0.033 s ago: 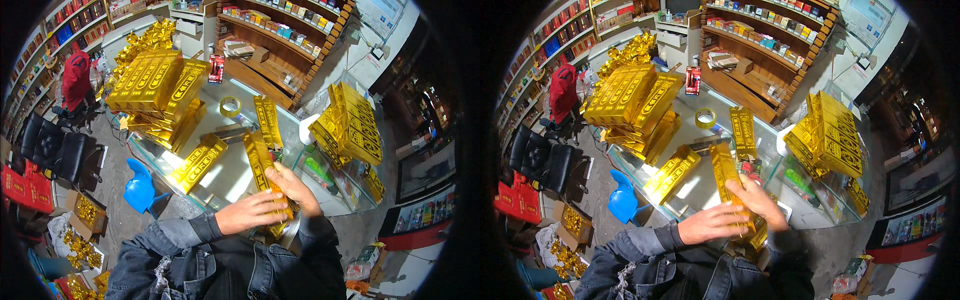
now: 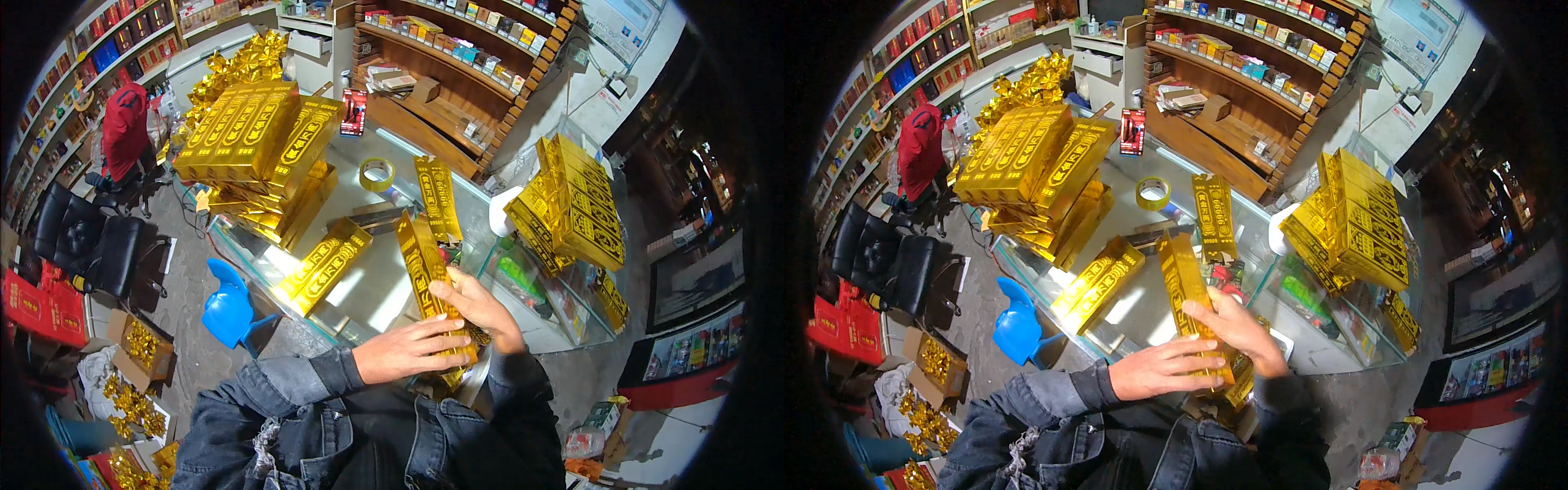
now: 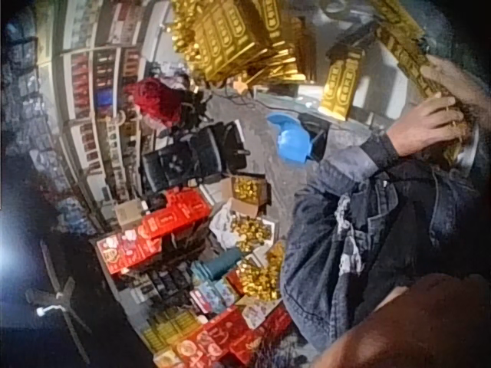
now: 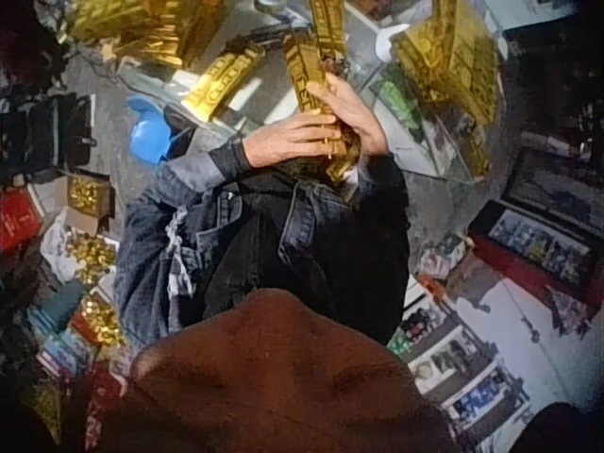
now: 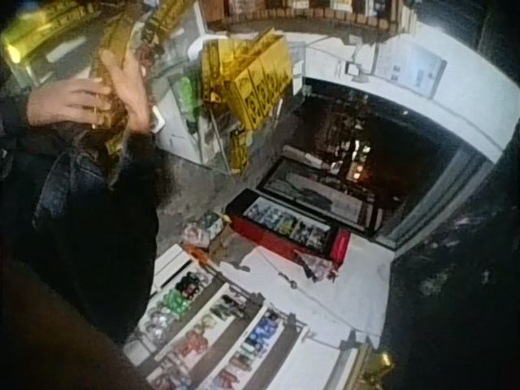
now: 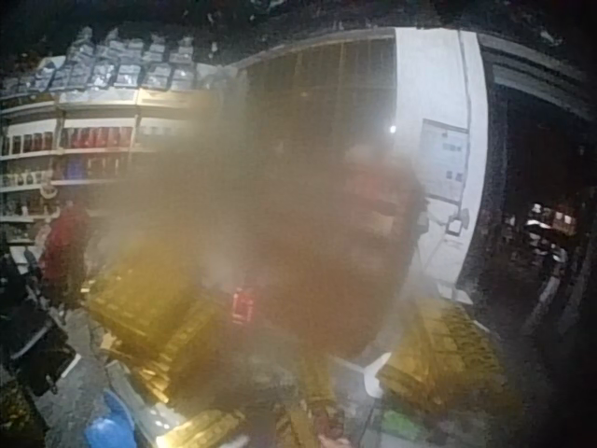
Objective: The person folds flat gold-colored paper sheets into rectangular bar shapes and stacks them on a glass counter. The person repeatedly folds edges and aligns the bars, handling them one at a time and placing finished bars into a growing stack.
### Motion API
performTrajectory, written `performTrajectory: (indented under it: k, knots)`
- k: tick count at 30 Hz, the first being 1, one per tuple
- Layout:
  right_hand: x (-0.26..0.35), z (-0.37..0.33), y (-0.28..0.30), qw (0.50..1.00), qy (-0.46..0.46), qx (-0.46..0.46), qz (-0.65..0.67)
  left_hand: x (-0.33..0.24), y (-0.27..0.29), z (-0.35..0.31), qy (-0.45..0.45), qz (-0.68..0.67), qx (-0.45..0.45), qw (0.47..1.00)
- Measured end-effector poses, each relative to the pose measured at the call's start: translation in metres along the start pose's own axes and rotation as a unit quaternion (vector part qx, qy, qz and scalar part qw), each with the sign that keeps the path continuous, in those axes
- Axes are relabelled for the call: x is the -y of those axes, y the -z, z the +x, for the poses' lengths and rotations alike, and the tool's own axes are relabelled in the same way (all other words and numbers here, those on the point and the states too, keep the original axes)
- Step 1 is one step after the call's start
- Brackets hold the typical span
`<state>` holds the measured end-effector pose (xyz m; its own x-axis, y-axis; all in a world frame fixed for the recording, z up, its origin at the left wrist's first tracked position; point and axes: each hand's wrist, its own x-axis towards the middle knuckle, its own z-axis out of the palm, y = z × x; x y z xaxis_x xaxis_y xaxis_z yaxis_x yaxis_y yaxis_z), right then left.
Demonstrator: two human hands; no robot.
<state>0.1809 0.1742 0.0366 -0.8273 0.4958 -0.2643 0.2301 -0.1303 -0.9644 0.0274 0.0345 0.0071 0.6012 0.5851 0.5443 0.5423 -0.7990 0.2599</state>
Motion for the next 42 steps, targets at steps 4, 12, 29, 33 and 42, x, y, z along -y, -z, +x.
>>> performTrajectory:
  k: [4, 12, 29, 33, 42]
  knots:
    - [-0.018, 0.001, 0.004, 0.991, 0.004, 0.03, 0.129, 0.001, -0.001, -0.004, 0.056, -0.116, -0.023, 0.991]
    - [-0.082, 0.025, -0.032, 0.905, 0.136, -0.215, -0.342, 0.043, -0.004, -0.008, 0.325, -0.134, -0.306, 0.885]
    - [-0.039, -0.013, -0.038, 0.754, 0.391, -0.299, -0.435, 0.036, 0.007, -0.005, 0.304, -0.055, -0.187, 0.933]
    - [-0.027, -0.016, -0.037, 0.732, 0.376, -0.311, -0.475, 0.037, 0.006, -0.001, 0.295, -0.059, -0.238, 0.924]
    - [-0.009, -0.014, -0.022, 0.739, 0.383, -0.265, -0.487, 0.037, 0.005, 0.002, 0.288, -0.109, -0.218, 0.926]
